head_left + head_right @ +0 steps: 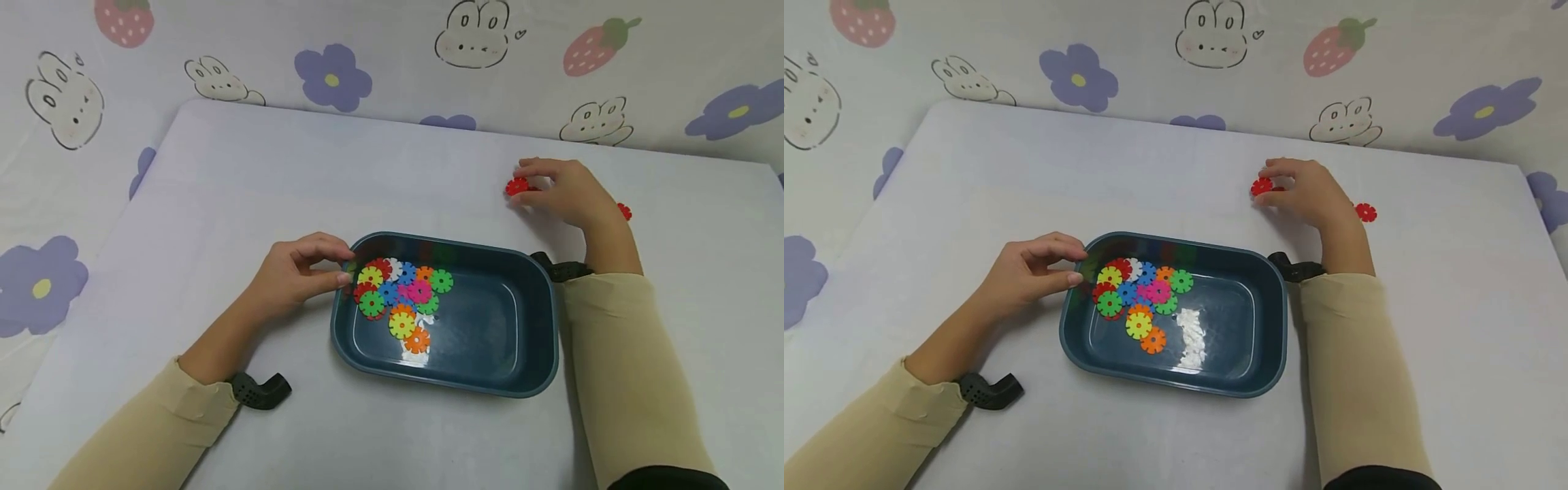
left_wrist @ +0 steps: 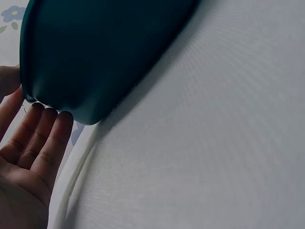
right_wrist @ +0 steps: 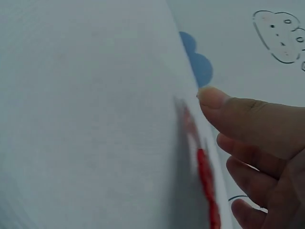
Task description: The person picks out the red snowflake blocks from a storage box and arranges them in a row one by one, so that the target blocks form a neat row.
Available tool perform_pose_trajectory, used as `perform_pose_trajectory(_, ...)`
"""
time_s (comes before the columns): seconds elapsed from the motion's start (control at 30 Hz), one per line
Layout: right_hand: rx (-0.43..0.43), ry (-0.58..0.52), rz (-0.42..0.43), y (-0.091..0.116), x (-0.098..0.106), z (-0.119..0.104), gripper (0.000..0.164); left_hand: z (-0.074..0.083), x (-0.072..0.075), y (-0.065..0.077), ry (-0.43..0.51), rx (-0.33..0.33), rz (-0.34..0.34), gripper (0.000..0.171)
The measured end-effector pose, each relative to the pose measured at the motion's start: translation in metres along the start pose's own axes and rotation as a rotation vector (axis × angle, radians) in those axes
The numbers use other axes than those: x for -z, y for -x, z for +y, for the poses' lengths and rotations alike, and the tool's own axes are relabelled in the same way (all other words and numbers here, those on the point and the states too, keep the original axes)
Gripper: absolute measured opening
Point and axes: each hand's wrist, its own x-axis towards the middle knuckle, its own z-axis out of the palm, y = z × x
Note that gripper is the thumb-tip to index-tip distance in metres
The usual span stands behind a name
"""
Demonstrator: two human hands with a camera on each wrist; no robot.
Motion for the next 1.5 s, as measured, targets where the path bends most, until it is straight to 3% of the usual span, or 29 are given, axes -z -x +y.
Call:
perform_pose_trajectory(0.13, 0.055, 0.051, -0.026, -0.001, -0.01, 0.001, 0.054, -0.001, -0.001, 0.001, -0.002, 0.004, -0.001, 0.027)
perform_pose_trajectory(0.4, 0.084, 0.064, -0.02, -0.002, -0.015, 0.003, 0.048, -0.003, -0.001, 0.003, 0.001, 0.007, 0.0, 0.028)
perform_pose_trajectory(1.3, 0.037, 0.043, 0.003, -0.008, -0.012, -0.001, 0.049, -0.002, 0.004, 0.003, -0.01, -0.011, 0.011, 0.027)
perform_pose_trajectory(1.5, 0.0, 0.036, 0.031, 0.005, 0.004, -0.006, 0.055, 0.0, 0.002, 0.001, -0.037, -0.015, -0.004, 0.028)
